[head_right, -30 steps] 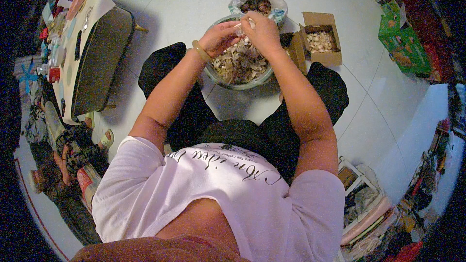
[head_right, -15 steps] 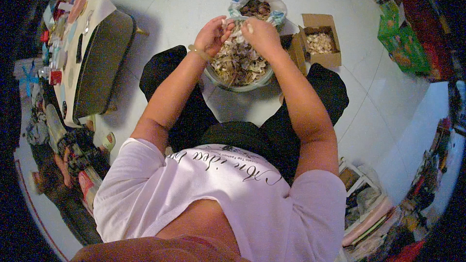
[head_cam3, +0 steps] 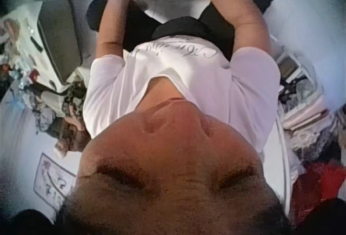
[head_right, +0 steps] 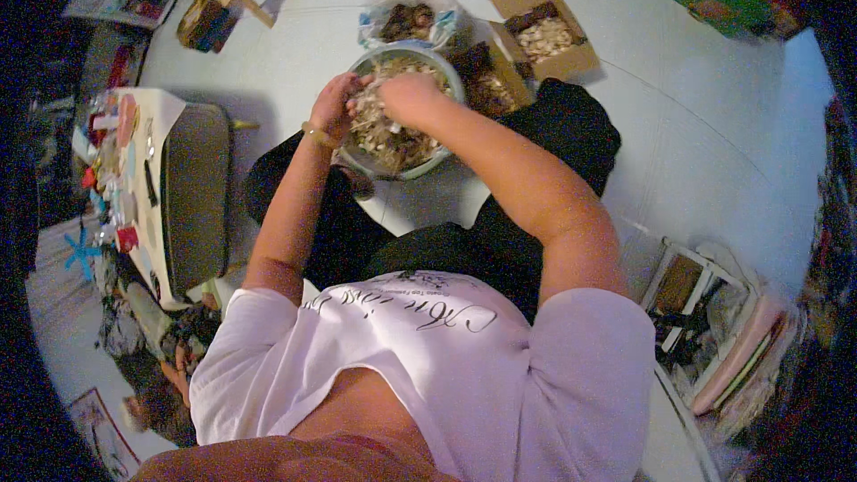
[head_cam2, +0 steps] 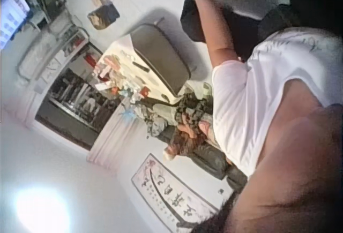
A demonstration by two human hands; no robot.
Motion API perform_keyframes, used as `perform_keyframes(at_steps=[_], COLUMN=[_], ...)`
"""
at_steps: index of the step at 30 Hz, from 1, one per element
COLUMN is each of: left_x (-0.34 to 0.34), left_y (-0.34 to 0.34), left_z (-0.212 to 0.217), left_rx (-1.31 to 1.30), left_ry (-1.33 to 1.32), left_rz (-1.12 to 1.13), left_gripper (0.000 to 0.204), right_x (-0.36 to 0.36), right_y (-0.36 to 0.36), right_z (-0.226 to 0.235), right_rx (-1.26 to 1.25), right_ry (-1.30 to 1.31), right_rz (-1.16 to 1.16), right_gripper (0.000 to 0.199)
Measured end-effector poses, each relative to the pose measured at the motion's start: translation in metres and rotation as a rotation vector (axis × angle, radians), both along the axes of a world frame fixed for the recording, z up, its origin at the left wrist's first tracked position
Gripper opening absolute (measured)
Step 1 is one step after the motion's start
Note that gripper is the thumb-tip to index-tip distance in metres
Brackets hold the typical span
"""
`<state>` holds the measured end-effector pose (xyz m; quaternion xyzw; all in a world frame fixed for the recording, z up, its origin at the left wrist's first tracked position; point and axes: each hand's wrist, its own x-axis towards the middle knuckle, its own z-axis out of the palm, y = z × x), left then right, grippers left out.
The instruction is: The person sits on the floor and peels garlic cloves by hand, separating the skins and placing the peeled cloves into a nearby cardboard box. The person repeatedly picks up garlic from a bowl, removes the outer layers, and discards the skins.
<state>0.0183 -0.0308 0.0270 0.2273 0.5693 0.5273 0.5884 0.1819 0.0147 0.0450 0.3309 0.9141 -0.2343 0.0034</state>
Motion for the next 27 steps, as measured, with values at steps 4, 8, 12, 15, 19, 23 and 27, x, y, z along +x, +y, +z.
perform_keyframes(at_steps=[4,8,12,15,19,23,27], left_x=[-0.012,-0.012,-0.046,-0.01,0.071,0.132,0.144], left_y=[0.006,0.01,0.018,0.032,0.092,0.169,0.193], left_z=[0.007,0.016,-0.038,-0.01,0.03,0.026,0.044], left_rx=[0.054,-0.076,-0.001,-0.105,-0.137,-0.164,-0.183], left_ry=[-0.554,-0.743,-0.929,-0.744,-0.528,-0.264,0.28], left_rz=[-0.055,0.031,-0.311,-0.133,-0.205,-0.544,-0.38], left_gripper=[0.018,0.015,0.01,0.018,0.031,0.063,0.063], right_x=[0.006,0.006,0.001,0.004,0.008,0.008,0.012], right_y=[-0.002,-0.005,-0.008,-0.017,-0.018,-0.009,0.007], right_z=[0.0,0.0,-0.005,0.003,0.0,0.011,0.016], right_rx=[0.007,0.036,0.033,0.001,0.032,0.0,0.047], right_ry=[-0.031,-0.014,-0.013,0.002,-0.031,-0.056,-0.112], right_rz=[0.038,0.078,0.092,0.108,0.144,0.182,0.06], right_gripper=[0.019,0.018,0.018,0.015,0.015,0.022,0.028])
